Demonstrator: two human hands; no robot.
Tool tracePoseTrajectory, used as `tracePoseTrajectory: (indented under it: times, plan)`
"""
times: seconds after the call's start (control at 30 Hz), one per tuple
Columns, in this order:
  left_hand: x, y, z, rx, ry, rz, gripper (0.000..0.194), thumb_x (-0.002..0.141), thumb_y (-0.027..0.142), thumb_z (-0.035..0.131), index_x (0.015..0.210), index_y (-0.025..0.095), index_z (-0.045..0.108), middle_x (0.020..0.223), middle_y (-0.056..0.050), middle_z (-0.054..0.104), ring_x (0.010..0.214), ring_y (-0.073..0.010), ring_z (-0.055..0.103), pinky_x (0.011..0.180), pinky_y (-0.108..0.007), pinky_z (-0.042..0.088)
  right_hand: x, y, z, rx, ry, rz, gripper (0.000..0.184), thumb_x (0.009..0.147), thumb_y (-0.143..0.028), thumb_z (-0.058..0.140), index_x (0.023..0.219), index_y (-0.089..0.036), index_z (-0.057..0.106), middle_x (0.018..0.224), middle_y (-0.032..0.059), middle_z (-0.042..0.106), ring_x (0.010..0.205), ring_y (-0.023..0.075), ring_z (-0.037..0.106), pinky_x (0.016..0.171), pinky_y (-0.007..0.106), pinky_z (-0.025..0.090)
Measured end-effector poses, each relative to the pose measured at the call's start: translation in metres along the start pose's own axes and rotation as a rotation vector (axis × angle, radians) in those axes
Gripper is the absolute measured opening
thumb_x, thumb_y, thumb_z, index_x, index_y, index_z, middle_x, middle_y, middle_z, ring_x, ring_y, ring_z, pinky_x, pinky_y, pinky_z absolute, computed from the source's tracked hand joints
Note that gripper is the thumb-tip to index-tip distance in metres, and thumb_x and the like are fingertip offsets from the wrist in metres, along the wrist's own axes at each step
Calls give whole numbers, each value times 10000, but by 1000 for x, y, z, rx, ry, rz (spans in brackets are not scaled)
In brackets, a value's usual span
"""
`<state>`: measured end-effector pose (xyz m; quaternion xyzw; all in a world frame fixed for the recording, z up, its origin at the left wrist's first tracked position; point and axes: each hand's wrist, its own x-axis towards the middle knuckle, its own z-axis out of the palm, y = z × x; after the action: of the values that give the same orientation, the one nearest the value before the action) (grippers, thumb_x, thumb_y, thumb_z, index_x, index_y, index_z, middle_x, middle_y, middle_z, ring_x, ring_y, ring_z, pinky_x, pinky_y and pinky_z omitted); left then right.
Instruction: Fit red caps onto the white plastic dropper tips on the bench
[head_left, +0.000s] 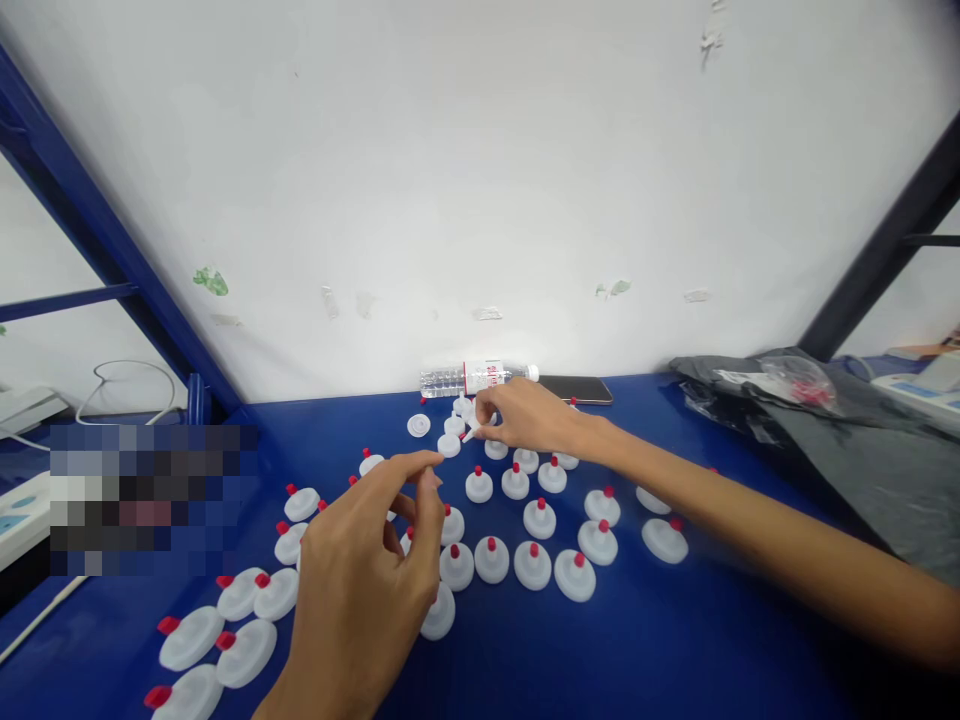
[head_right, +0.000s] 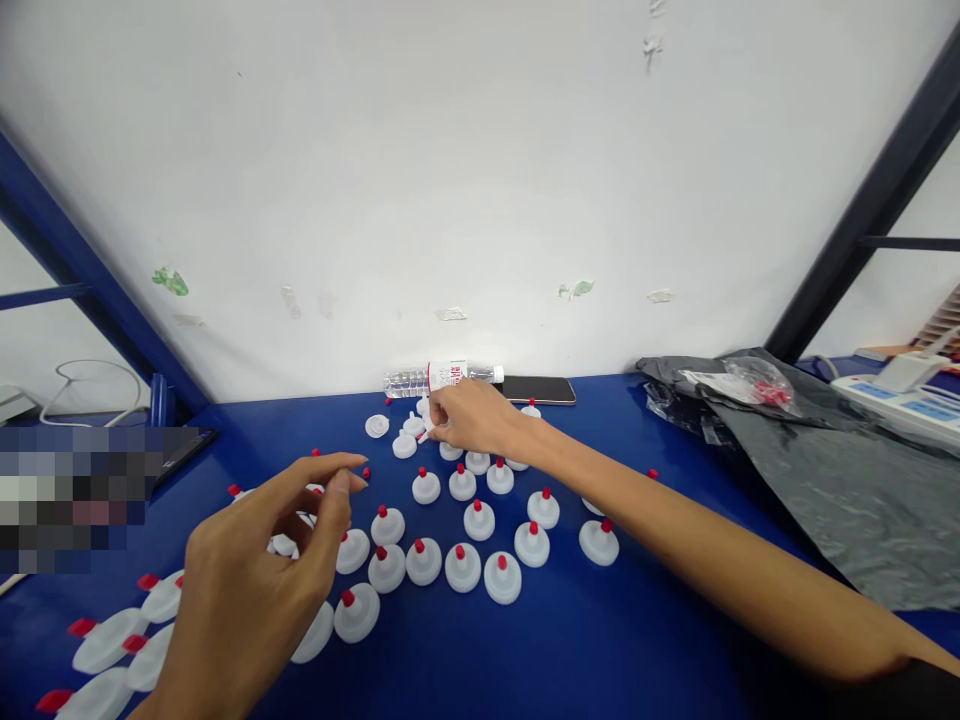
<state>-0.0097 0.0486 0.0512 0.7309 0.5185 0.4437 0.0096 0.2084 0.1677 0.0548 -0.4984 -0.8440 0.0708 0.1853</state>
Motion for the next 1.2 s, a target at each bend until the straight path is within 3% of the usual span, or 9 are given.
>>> tracePoseTrajectory:
  times: [0.13,0.3,0.47,0.53,0.6,0.73,0.8,1.0,1.2]
  plan:
    - [2,4,-1,-17,25,-12,142,957,325,599,1067,337,688,784,89,705,490,-74,570,496,-230,489,-2,-6,-27,200,-45,-4,192,875,-373,727,864,-189,674,904,48,747,769,167,641,648,282,406]
    - [4,4,1,8,39,8,469,915,406,687,1366,368,564,1222,13,698,720,-112,697,499,-215,520,-10,-26,-55,759,-321,-98,287,860,-465,755,847,-203,637,634,-69,549,581,91,410,591,262,310]
    - [1,-1,2,33,63,68,355,909,398,714,1256,354,656,986,66,756,477,-62,560,544,-247,531,-16,-42,-60,868,-495,-187,250,875,-436,764,904,-213,656,649,-76,572,571,80,408,577,246,298]
    - [0,-1,2,20,82,50,338,910,398,711,1238,331,668,878,67,726,488,-67,562,521,-235,514,-15,-41,-59,837,-459,-201,257,931,-469,691,975,-215,688,732,-39,659,635,97,516,626,247,365]
    - [0,0,1,23,73,25,355,915,413,699,1254,318,655,814,72,670,476,-64,541,494,-233,496,-13,-34,-55,705,-322,-177,313,1001,-485,575,1045,-208,713,860,19,737,746,134,618,693,268,423]
    - [2,1,0,77,27,10,324,931,426,659,1236,319,654,841,65,601,498,-69,523,496,-252,491,-5,-11,-34,85,16,-103,280,1030,-341,529,1050,-168,749,950,89,780,832,205,681,708,309,436]
    - [3,0,0,89,25,5,301,925,418,659,1209,317,664,856,54,587,559,-88,557,492,-249,483,-1,-1,-20,-94,22,-134,245,1014,-237,535,1030,-163,768,945,95,785,869,225,688,736,321,433]
    - [2,-4,2,87,11,-6,302,934,422,637,1218,323,658,876,34,590,642,-121,584,510,-252,475,4,15,2,-137,-73,-229,338,941,-35,520,1114,-183,769,981,95,780,906,214,675,782,312,422]
    - [1,-2,1,76,-29,-41,310,935,442,628,1216,314,656,891,27,604,680,-143,617,541,-276,483,5,18,3,-162,-115,-270,333,964,-58,477,964,-181,787,874,84,760,837,204,646,753,317,394]
